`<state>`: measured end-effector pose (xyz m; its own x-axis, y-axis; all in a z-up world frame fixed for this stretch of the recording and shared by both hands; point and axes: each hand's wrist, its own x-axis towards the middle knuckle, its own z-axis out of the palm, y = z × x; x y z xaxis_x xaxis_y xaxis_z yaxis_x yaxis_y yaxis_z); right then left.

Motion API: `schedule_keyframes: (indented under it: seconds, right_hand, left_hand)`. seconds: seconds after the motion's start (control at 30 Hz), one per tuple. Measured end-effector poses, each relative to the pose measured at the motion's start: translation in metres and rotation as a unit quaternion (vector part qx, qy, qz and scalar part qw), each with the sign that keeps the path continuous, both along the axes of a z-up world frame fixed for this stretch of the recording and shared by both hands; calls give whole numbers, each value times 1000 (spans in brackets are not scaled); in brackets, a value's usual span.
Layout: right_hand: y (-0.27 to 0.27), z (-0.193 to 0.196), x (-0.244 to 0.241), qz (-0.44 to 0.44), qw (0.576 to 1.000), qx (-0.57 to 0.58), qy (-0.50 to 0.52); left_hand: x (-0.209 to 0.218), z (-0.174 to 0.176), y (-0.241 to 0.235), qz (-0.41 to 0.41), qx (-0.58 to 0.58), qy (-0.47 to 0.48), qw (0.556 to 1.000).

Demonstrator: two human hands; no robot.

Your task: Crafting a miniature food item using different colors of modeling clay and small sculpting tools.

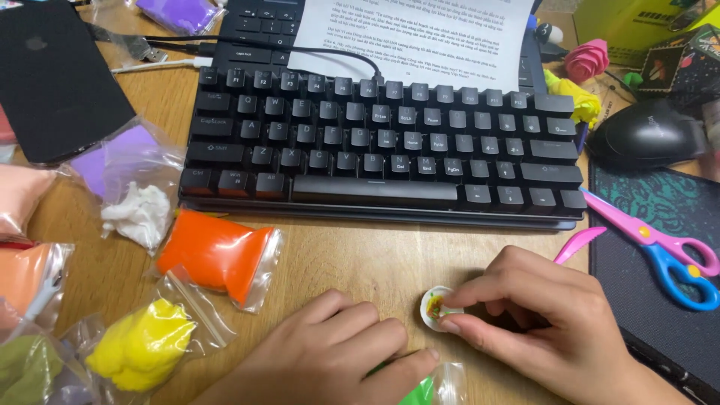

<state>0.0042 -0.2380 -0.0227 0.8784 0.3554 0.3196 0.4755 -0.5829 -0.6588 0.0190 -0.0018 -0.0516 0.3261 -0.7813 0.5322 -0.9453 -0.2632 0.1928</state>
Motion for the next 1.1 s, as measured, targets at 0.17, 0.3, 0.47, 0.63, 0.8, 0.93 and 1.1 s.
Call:
schedule_keyframes:
  seconds: [0.17, 0.3, 0.47, 0.63, 0.8, 0.93, 1.1]
  right_hand:
    - [-1, 0, 0, 4, 1000, 3, 10]
    - [-2, 0, 0, 6, 1000, -5, 24]
    - [0, -2, 0, -1, 1000, -5, 20]
    - [1, -3, -1, -3, 1000, -6, 19]
    - [1, -2, -1, -8, 1000, -6, 21]
    - [-2, -1, -2, -29, 999, 3, 19]
    - [-4, 16, -12, -86, 995, 17, -48]
  left_hand:
    - [-1, 0, -1, -13, -4, 13, 1000]
    - [0, 1, -1, -1, -9, 8, 1000]
    - [-2, 1, 0, 10, -18, 9, 1000]
    - [-2, 0, 0, 7, -14, 16, 1000]
    - [-3, 2, 0, 13, -11, 20, 1000]
    - [-3, 4, 0, 12, -10, 19, 1000]
    - [-2, 7, 0, 14, -1, 11, 1000]
